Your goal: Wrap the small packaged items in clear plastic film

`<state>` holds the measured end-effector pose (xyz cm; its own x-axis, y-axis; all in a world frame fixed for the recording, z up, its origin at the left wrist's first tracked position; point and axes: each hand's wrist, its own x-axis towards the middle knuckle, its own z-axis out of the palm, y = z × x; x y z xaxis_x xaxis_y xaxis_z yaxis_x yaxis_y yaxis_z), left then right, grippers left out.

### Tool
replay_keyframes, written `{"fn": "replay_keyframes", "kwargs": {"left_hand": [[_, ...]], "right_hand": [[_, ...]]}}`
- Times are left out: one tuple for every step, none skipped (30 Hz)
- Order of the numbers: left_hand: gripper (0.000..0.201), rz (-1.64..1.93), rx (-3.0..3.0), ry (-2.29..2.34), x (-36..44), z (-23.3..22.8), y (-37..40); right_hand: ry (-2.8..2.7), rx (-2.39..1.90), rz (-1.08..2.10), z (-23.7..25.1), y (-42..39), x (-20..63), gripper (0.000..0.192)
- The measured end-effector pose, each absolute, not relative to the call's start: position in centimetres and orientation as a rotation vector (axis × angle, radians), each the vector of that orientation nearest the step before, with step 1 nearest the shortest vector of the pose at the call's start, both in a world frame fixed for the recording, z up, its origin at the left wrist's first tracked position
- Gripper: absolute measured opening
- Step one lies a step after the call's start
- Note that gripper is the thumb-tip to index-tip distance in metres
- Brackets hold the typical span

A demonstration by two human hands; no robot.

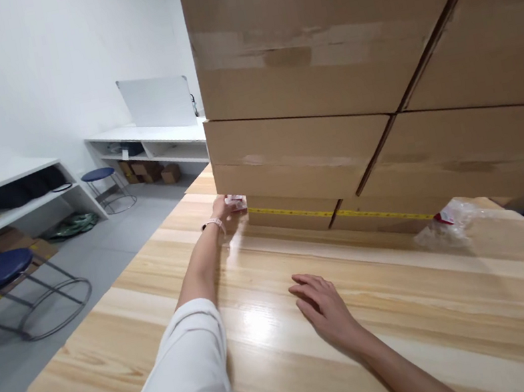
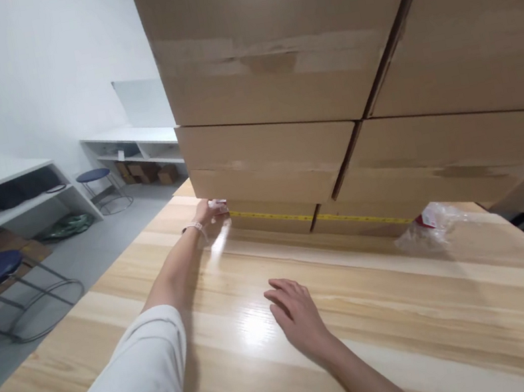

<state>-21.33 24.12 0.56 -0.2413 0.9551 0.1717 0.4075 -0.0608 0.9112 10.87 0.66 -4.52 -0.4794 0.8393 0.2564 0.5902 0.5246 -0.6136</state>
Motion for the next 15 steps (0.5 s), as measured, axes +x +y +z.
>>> {"fn": "replay_keyframes", "kwargs": {"left_hand": [[0.036, 1.269, 1.443, 1.677, -22.1, 0.7, 23.3], [0.034, 1.248, 1.428, 1.683, -22.9, 0.8, 22.4], [0.034, 1.229, 1.417, 1.683, -23.7, 1.0, 21.4], [0.034, 1.217, 1.411, 1.677, -24.5, 1.1, 20.2], [0.035, 1.207, 1.409, 1.668, -25.3, 1.3, 18.9], [0.038, 1.197, 1.408, 1.657, -25.9, 1.4, 17.5], [0.040, 1.186, 1.407, 1.646, -26.4, 1.5, 16.0], [0.042, 1.173, 1.404, 1.635, -26.8, 1.5, 14.4], [0.044, 1.155, 1.401, 1.625, -27.0, 1.5, 12.7], [0.045, 1.133, 1.400, 1.612, -26.9, 1.4, 11.0], [0.047, 1.106, 1.403, 1.596, -26.6, 1.3, 9.2], [0.048, 1.079, 1.410, 1.575, -26.0, 1.2, 7.6], [0.049, 1.050, 1.426, 1.547, -25.1, 1.1, 6.0], [0.049, 1.020, 1.445, 1.512, -23.9, 1.0, 4.6], [0.050, 0.993, 1.468, 1.473, -22.5, 0.9, 3.4]], "right_hand": [[-2.232, -1.163, 0.620, -4.6, 0.7, 10.9, 0.027], [-2.234, -1.165, 0.624, -4.6, 0.7, 10.9, 0.027], [-2.235, -1.163, 0.625, -4.7, 0.7, 10.9, 0.027], [-2.236, -1.158, 0.624, -4.8, 0.7, 10.9, 0.028], [-2.236, -1.151, 0.621, -4.9, 0.8, 11.0, 0.028], [-2.235, -1.143, 0.617, -5.0, 0.8, 11.0, 0.028], [-2.232, -1.136, 0.615, -5.1, 0.9, 11.0, 0.028], [-2.227, -1.131, 0.615, -5.2, 1.0, 11.0, 0.028], [-2.219, -1.127, 0.620, -5.3, 1.0, 11.0, 0.028], [-2.204, -1.128, 0.630, -5.4, 1.1, 11.0, 0.028], [-2.178, -1.135, 0.643, -5.5, 1.1, 10.9, 0.028], [-2.139, -1.150, 0.662, -5.5, 1.2, 10.8, 0.029], [-2.085, -1.167, 0.687, -5.6, 1.2, 10.7, 0.031], [-2.023, -1.177, 0.723, -5.6, 1.1, 10.6, 0.036], [-1.961, -1.174, 0.770, -5.5, 1.0, 10.5, 0.042]]}}
